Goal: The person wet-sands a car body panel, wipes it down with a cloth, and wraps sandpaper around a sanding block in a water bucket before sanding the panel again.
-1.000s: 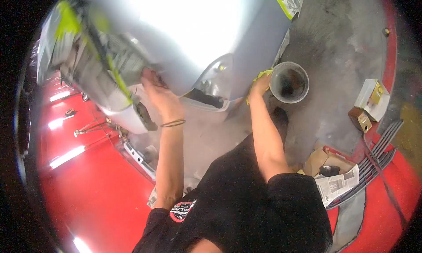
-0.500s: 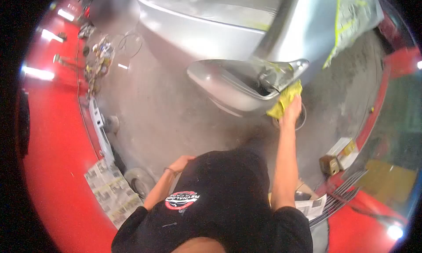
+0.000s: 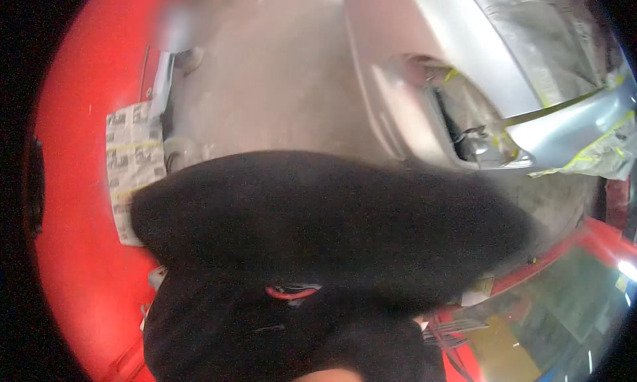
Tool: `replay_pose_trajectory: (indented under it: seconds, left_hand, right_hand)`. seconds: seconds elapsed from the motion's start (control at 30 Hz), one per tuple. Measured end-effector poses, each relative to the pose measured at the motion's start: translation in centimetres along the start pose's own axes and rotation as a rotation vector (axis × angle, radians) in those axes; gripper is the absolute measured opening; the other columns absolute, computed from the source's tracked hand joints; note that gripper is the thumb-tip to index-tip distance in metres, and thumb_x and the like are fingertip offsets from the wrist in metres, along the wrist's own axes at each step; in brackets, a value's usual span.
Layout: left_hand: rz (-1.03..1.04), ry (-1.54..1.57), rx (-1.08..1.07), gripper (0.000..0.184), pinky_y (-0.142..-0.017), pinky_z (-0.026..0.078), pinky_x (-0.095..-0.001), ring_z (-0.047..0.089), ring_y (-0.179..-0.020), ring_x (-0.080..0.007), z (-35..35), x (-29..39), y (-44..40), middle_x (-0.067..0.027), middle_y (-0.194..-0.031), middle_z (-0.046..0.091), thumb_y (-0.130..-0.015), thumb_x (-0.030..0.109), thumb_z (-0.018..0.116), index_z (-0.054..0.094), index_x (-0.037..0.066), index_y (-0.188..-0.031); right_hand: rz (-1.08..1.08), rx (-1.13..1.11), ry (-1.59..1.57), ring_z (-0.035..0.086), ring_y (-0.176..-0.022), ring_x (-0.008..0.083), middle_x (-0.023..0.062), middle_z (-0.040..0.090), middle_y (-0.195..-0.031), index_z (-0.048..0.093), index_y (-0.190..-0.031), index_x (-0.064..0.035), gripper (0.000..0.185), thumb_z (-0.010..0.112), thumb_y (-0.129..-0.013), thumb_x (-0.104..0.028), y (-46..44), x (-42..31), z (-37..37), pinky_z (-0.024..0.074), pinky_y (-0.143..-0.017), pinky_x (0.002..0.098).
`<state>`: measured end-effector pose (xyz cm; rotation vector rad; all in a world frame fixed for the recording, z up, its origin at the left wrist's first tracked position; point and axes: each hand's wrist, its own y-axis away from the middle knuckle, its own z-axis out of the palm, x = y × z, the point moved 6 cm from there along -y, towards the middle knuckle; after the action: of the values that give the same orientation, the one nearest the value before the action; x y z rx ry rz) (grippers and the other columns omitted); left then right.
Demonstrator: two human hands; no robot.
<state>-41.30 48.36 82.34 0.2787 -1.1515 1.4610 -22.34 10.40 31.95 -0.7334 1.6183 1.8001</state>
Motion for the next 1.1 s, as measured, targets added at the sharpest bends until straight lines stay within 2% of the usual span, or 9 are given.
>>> replay_pose_trajectory:
  seconds: [0.1,0.2,0.53,0.6,0.67,0.73,0.8,0.9,1.1]
  left_hand:
    - [0.108,0.05,-0.156,0.025,-0.086,0.057,-0.034,0.07,-0.094,-0.0226,2.9,0.4,-2.1,-0.0125,-0.098,0.075,-0.102,0.014,0.064,0.074,-0.003,-0.116]
    - [0.166,0.043,-0.221,0.024,-0.086,0.057,-0.0348,0.07,-0.094,-0.0239,4.7,0.6,-3.2,-0.013,-0.097,0.074,-0.101,0.015,0.064,0.074,-0.002,-0.115]
    - [0.251,0.013,-0.182,0.024,-0.084,0.057,-0.0377,0.07,-0.092,-0.0285,6.0,0.6,-4.0,-0.0148,-0.095,0.073,-0.099,0.017,0.067,0.073,-0.001,-0.113]
    - [0.259,-0.001,-0.157,0.024,-0.084,0.057,-0.0383,0.07,-0.092,-0.0295,6.1,0.8,-2.9,-0.0152,-0.094,0.073,-0.098,0.018,0.067,0.073,-0.001,-0.113]
    - [0.223,-0.036,-0.161,0.024,-0.083,0.057,-0.0388,0.07,-0.092,-0.0304,5.5,0.2,-2.3,-0.0156,-0.094,0.073,-0.098,0.018,0.067,0.072,-0.001,-0.113]
    - [0.194,-0.036,-0.202,0.024,-0.083,0.057,-0.0394,0.07,-0.091,-0.0313,5.4,0.2,-1.5,-0.0159,-0.093,0.072,-0.098,0.018,0.068,0.072,-0.001,-0.112]
    - [0.175,0.048,-0.189,0.024,-0.082,0.056,-0.04,0.07,-0.091,-0.0322,4.5,0.7,-1.5,-0.0163,-0.093,0.072,-0.097,0.019,0.068,0.072,0.0,-0.112]
    - [0.134,0.053,-0.23,0.025,-0.082,0.056,-0.0408,0.07,-0.091,-0.0336,4.6,0.9,-1.5,-0.0169,-0.092,0.072,-0.097,0.02,0.069,0.072,0.0,-0.111]
    - [0.0,-0.27,0.124,0.025,-0.081,0.056,-0.0426,0.069,-0.09,-0.0364,-0.6,3.2,0.0,-0.0179,-0.09,0.071,-0.095,0.021,0.071,0.071,0.001,-0.11]
  right_hand:
    - [0.171,-0.136,0.032,0.069,-0.087,0.024,0.0077,0.072,-0.111,0.065,-0.127,-0.0072,0.042,0.051,-0.111,-0.044,0.1,0.7,-0.3,0.0598,-0.077,0.0401]
    - [-0.162,0.059,0.044,0.07,-0.087,0.0287,0.0106,0.071,-0.106,0.066,-0.118,-0.0067,0.038,0.048,-0.109,-0.039,2.4,-2.5,0.9,0.0588,-0.07,0.048]
    - [-0.043,0.244,0.216,0.067,-0.088,0.0251,0.0097,0.067,-0.102,0.067,-0.115,-0.0045,0.033,0.045,-0.108,-0.029,6.4,0.9,-3.1,0.0565,-0.076,0.0427]
    - [-0.062,0.197,0.493,0.07,-0.098,0.027,0.0137,0.07,-0.116,0.064,-0.135,-0.0019,0.042,0.043,-0.108,-0.027,7.8,2.1,-6.3,0.0589,-0.083,0.0411]
    - [0.035,0.22,0.075,0.07,-0.107,0.0287,0.017,0.07,-0.13,0.056,-0.15,-0.0014,0.05,0.043,-0.109,-0.027,6.1,3.4,-4.8,0.0589,-0.091,0.0382]
    - [-0.133,0.026,0.129,0.07,-0.105,0.0273,0.0169,0.071,-0.12,0.058,-0.147,-0.0045,0.051,0.045,-0.11,-0.038,-0.2,4.4,-7.4,0.0567,-0.094,0.0403]
    - [-0.119,0.274,0.75,0.07,-0.103,0.0261,0.0159,0.073,-0.117,0.066,-0.131,0.0019,0.044,0.046,-0.111,-0.031,2.2,6.9,-15.5,0.0584,-0.086,0.042]
    - [-0.12,0.327,0.494,0.07,-0.091,0.0245,0.0146,0.072,-0.102,0.069,-0.113,0.0039,0.043,0.045,-0.111,-0.032,9.4,3.4,-6.6,0.0572,-0.079,0.0413]
    - [-0.276,0.311,0.635,0.062,-0.08,0.0209,0.012,0.07,-0.094,0.068,-0.108,0.0037,0.042,0.048,-0.109,-0.033,7.4,6.4,-11.3,0.0511,-0.075,0.0397]
